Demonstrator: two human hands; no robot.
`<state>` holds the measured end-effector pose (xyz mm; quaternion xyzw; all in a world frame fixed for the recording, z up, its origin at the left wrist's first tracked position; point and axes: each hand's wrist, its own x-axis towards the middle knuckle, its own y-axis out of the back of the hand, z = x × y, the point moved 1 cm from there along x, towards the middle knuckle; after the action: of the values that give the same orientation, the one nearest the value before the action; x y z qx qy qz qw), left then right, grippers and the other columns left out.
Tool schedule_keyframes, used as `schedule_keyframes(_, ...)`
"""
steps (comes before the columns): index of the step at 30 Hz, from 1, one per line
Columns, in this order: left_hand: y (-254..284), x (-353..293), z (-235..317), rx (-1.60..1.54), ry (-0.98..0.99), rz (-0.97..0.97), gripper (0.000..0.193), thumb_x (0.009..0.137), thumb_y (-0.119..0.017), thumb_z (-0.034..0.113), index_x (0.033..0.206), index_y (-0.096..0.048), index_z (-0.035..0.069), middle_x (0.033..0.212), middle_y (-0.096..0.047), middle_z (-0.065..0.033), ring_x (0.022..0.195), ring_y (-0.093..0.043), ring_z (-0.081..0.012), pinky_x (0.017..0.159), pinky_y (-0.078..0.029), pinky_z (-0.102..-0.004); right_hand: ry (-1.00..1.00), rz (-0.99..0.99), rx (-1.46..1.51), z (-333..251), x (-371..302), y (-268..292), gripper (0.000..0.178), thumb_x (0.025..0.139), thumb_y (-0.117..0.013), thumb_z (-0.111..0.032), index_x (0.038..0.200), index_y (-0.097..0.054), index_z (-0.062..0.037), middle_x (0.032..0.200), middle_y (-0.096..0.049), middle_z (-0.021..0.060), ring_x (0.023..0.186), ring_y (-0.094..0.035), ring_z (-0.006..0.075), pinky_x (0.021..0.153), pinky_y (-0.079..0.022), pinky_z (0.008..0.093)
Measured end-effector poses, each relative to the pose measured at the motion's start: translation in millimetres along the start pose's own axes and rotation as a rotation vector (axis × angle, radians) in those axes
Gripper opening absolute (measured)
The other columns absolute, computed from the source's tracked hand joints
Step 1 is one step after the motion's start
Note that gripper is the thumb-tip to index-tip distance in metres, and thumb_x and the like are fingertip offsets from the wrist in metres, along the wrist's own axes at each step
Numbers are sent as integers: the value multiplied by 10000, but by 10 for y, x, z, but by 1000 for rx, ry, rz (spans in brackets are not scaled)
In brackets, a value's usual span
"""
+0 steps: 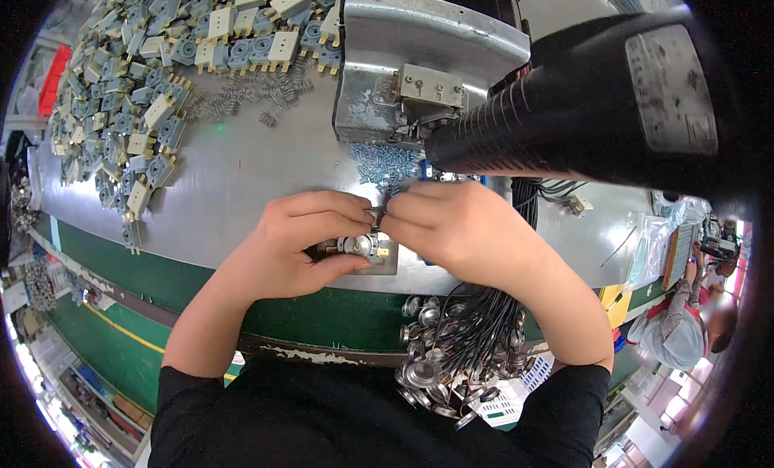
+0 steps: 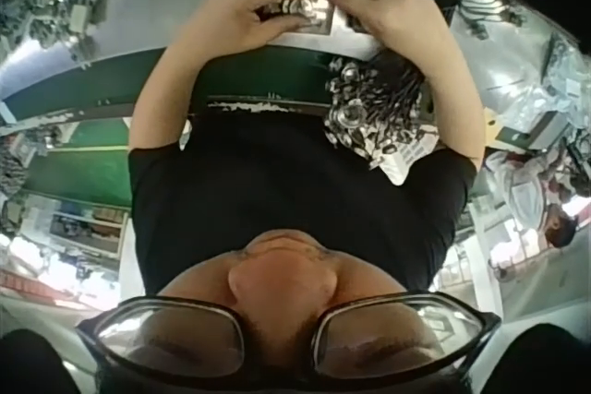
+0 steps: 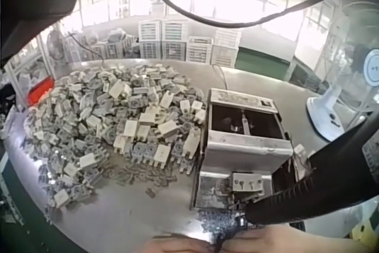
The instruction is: Assembling small electronic components using a power screwdriver on a production line.
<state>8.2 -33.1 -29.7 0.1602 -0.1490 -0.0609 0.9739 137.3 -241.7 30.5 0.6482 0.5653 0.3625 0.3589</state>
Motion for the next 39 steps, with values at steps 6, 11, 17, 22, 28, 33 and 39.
schedule_keyframes(6, -3, -3, 5, -19, 20, 12, 339, 747, -918, 59, 1031, -743, -1, 1134, -757, -126, 1100, -739, -318, 931, -607, -414, 8, 58, -24, -80, -22, -76, 347, 691, -730, -36, 1033, -721, 22, 1027, -702, 122, 869, -706, 320, 755, -600, 412)
schedule_keyframes(11, 38, 3, 48, 1, 45, 21, 437, 727, -935, 79, 1082, -690, 5, 1152, -737, -132, 1096, -728, -337, 935, -587, -418, -28, 128, 218, -112, 55, -65, 355, 752, -694, 64, 1099, -746, 9, 1067, -720, 132, 917, -698, 329, 817, -589, 431)
schedule_keyframes(17, 25, 3, 43, 29, 85, 48, 573, 719, -940, 125, 1176, -604, 41, 1139, -718, -137, 1057, -723, -353, 906, -579, -412, -43, 119, 268, -88, 65, -133, 431, 719, -665, 102, 1128, -753, -3, 1084, -727, 125, 970, -685, 336, 854, -573, 429)
schedule_keyframes(22, 37, 34, 40, 24, 78, 14, 524, 780, -905, 166, 1158, -569, 29, 1109, -695, -175, 1040, -712, -387, 886, -575, -453, 31, 37, 318, 36, 170, -64, 410, 726, -673, 98, 1116, -750, -2, 1077, -720, 138, 974, -684, 357, 849, -568, 440)
schedule_keyframes(28, 25, 18, 21, 13, 96, 49, 586, 716, -943, 149, 1188, -612, 46, 1126, -718, -136, 1036, -725, -361, 901, -581, -423, -16, 74, 366, -2, 142, -59, 309, 786, -703, 69, 1083, -747, -8, 1037, -708, 153, 934, -680, 371, 841, -560, 452)
schedule_keyframes(33, 7, -7, 23, 5, -6, 43, 400, 734, -920, 87, 1065, -705, 24, 1135, -744, -130, 1043, -745, -332, 903, -596, -404, -101, 99, 258, -91, 37, -31, 247, 810, -738, 81, 1042, -755, 0, 1014, -720, 148, 896, -695, 358, 820, -567, 440)
schedule_keyframes(39, -32, -29, 51, 17, -26, 74, 290, 747, -902, 42, 987, -745, 2, 1110, -768, -129, 1057, -760, -306, 917, -613, -393, -163, 213, 154, -235, -43, -108, 289, 758, -728, 99, 1029, -754, 3, 1016, -723, 152, 906, -699, 352, 808, -567, 435)
